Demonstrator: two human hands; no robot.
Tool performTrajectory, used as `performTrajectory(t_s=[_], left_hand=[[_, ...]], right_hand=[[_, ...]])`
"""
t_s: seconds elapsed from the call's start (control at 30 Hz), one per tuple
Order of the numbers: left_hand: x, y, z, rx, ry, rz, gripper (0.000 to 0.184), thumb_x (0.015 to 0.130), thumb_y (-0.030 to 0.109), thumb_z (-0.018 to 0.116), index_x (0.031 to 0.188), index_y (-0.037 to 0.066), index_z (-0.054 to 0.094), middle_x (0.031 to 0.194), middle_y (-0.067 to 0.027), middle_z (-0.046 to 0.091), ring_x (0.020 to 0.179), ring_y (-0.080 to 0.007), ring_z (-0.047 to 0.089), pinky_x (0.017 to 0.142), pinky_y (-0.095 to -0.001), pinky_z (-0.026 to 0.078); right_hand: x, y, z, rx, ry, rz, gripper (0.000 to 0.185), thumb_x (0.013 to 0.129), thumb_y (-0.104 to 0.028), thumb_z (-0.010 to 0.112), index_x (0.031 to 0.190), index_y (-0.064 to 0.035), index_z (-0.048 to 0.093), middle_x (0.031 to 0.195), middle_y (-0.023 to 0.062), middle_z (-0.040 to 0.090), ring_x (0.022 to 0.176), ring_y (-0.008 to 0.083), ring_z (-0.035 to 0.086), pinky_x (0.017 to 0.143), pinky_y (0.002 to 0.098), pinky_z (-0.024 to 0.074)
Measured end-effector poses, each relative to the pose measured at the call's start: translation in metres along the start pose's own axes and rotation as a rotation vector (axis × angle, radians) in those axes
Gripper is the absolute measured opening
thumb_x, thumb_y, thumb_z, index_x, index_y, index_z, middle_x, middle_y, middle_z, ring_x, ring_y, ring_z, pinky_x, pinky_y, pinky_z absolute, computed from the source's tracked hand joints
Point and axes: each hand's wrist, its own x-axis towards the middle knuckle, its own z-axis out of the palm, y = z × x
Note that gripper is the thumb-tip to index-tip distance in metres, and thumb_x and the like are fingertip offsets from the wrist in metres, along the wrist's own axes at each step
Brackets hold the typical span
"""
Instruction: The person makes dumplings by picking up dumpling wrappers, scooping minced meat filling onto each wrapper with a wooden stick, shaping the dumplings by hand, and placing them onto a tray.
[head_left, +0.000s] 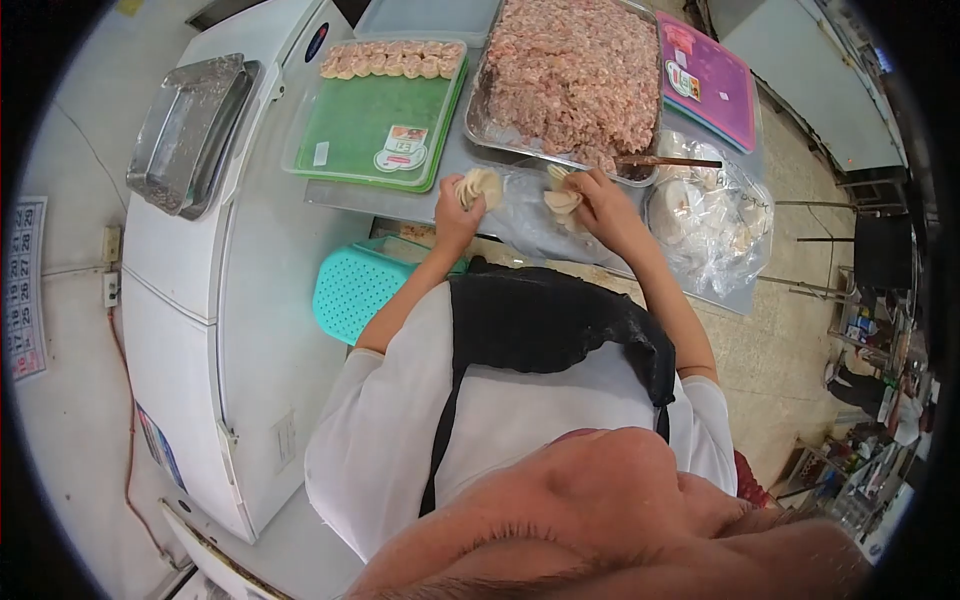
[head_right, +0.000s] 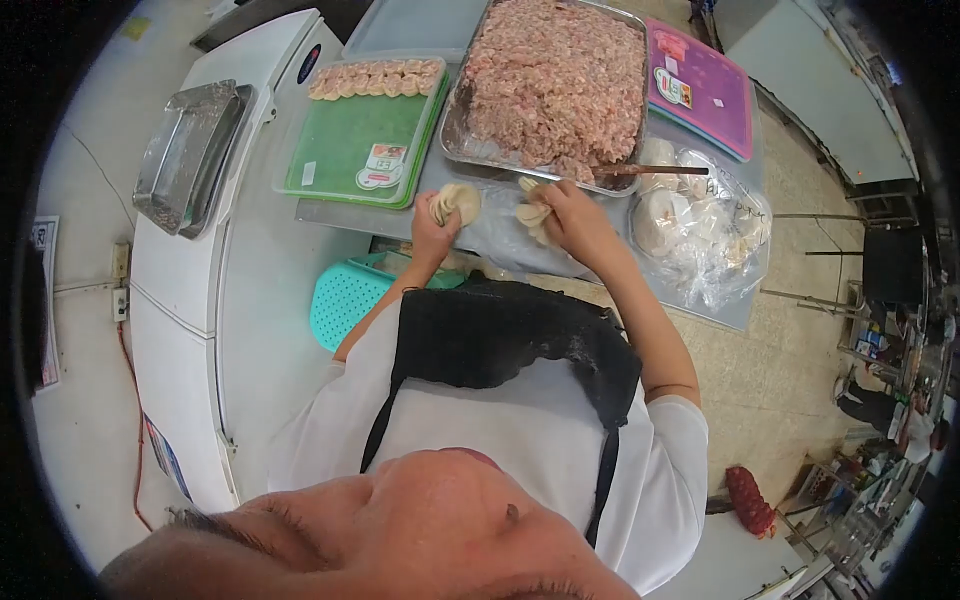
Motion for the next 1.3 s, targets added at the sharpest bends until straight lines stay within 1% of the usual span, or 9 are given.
performTrajectory(t_s=[0.6, 0.7, 0.8, 0.87, 1.07, 1.1, 1.17, 1.27, 1.3], left_hand=[[0.01, -0.008, -0.011, -0.184, 0.065, 0.06, 0.044, 0.076, 0.012, 0.069, 0.111, 0.0, 0.045, 0.103, -0.0148, 0.053, 0.095, -0.0261, 0.056, 0.084, -0.0363, 0.045], [0.018, 0.04, -0.025, -0.383, -0.083, 0.094, 0.046, 0.078, 0.009, 0.067, 0.116, 0.001, 0.043, 0.107, -0.0121, 0.052, 0.099, -0.0209, 0.053, 0.088, -0.0342, 0.044], [0.035, 0.051, -0.004, -0.637, -0.291, 0.056, 0.049, 0.08, 0.007, 0.062, 0.123, 0.003, 0.039, 0.113, -0.0109, 0.05, 0.105, -0.0176, 0.051, 0.092, -0.0323, 0.043], [0.04, 0.094, 0.011, -0.875, -0.474, -0.061, 0.052, 0.081, 0.008, 0.061, 0.127, 0.005, 0.038, 0.117, -0.0116, 0.05, 0.109, -0.0196, 0.051, 0.094, -0.0332, 0.043], [0.063, 0.161, 0.012, -1.446, -0.831, -0.473, 0.06, 0.091, 0.043, 0.049, 0.139, 0.012, 0.034, 0.14, -0.011, 0.039, 0.127, -0.0301, 0.042, 0.104, -0.0484, 0.036], [0.072, 0.146, 0.019, -1.524, -0.828, -0.572, 0.071, 0.089, 0.062, 0.038, 0.141, 0.013, 0.035, 0.147, -0.0104, 0.031, 0.131, -0.0321, 0.036, 0.107, -0.0525, 0.031], [0.081, 0.139, 0.03, -1.566, -0.981, -0.467, 0.078, 0.085, 0.069, 0.036, 0.141, 0.013, 0.036, 0.149, -0.0114, 0.028, 0.133, -0.0335, 0.033, 0.106, -0.0571, 0.028], [0.078, 0.155, 0.029, -1.491, -0.962, -0.55, 0.093, 0.078, 0.081, 0.031, 0.144, 0.015, 0.032, 0.15, -0.0124, 0.025, 0.135, -0.0357, 0.029, 0.104, -0.0671, 0.021], [0.075, 0.158, 0.029, -1.509, -0.975, -0.561, 0.094, 0.077, 0.081, 0.031, 0.144, 0.015, 0.031, 0.149, -0.0129, 0.027, 0.135, -0.0358, 0.029, 0.104, -0.0679, 0.02]], right_hand=[[-0.006, 0.052, 0.057, -0.149, -0.242, 0.083, 0.024, 0.084, -0.016, 0.059, 0.106, -0.0063, 0.057, 0.098, 0.0188, 0.056, 0.094, 0.0387, 0.056, 0.081, 0.0444, 0.0464], [0.013, 0.007, 0.015, -0.01, -0.168, 0.196, 0.028, 0.086, -0.021, 0.062, 0.109, -0.006, 0.058, 0.1, 0.0173, 0.057, 0.093, 0.032, 0.058, 0.08, 0.0398, 0.0475], [0.032, -0.032, -0.006, 0.54, -0.002, 0.16, 0.034, 0.088, -0.028, 0.063, 0.112, -0.0054, 0.059, 0.1, 0.0138, 0.06, 0.089, 0.0227, 0.058, 0.076, 0.0344, 0.0479], [0.051, -0.013, -0.009, 0.461, 0.054, 0.091, 0.038, 0.088, -0.03, 0.063, 0.113, -0.0028, 0.059, 0.097, 0.0109, 0.062, 0.084, 0.0182, 0.058, 0.075, 0.031, 0.0472], [0.088, -0.004, -0.021, -0.162, 0.553, -0.19, 0.028, 0.079, -0.017, 0.063, 0.103, -0.0024, 0.061, 0.087, 0.0156, 0.063, 0.084, 0.0294, 0.061, 0.072, 0.0373, 0.0487], [0.084, -0.037, -0.026, -0.435, 0.252, -0.15, 0.023, 0.075, -0.012, 0.06, 0.096, -0.0043, 0.062, 0.085, 0.0162, 0.063, 0.09, 0.0333, 0.061, 0.073, 0.0405, 0.0491], [0.063, -0.062, -0.003, -0.371, 0.277, -0.495, 0.017, 0.077, -0.011, 0.057, 0.093, -0.0059, 0.061, 0.084, 0.0156, 0.062, 0.086, 0.035, 0.062, 0.069, 0.0417, 0.0501], [0.08, -0.029, -0.006, -0.248, 0.005, -0.125, 0.024, 0.08, -0.019, 0.059, 0.102, -0.0098, 0.063, 0.088, 0.0179, 0.062, 0.085, 0.0342, 0.062, 0.068, 0.0414, 0.0494], [0.085, -0.003, -0.02, 0.045, 0.203, -0.212, 0.024, 0.081, -0.025, 0.059, 0.102, -0.0143, 0.063, 0.089, 0.0135, 0.064, 0.083, 0.0326, 0.063, 0.066, 0.0422, 0.0501]])
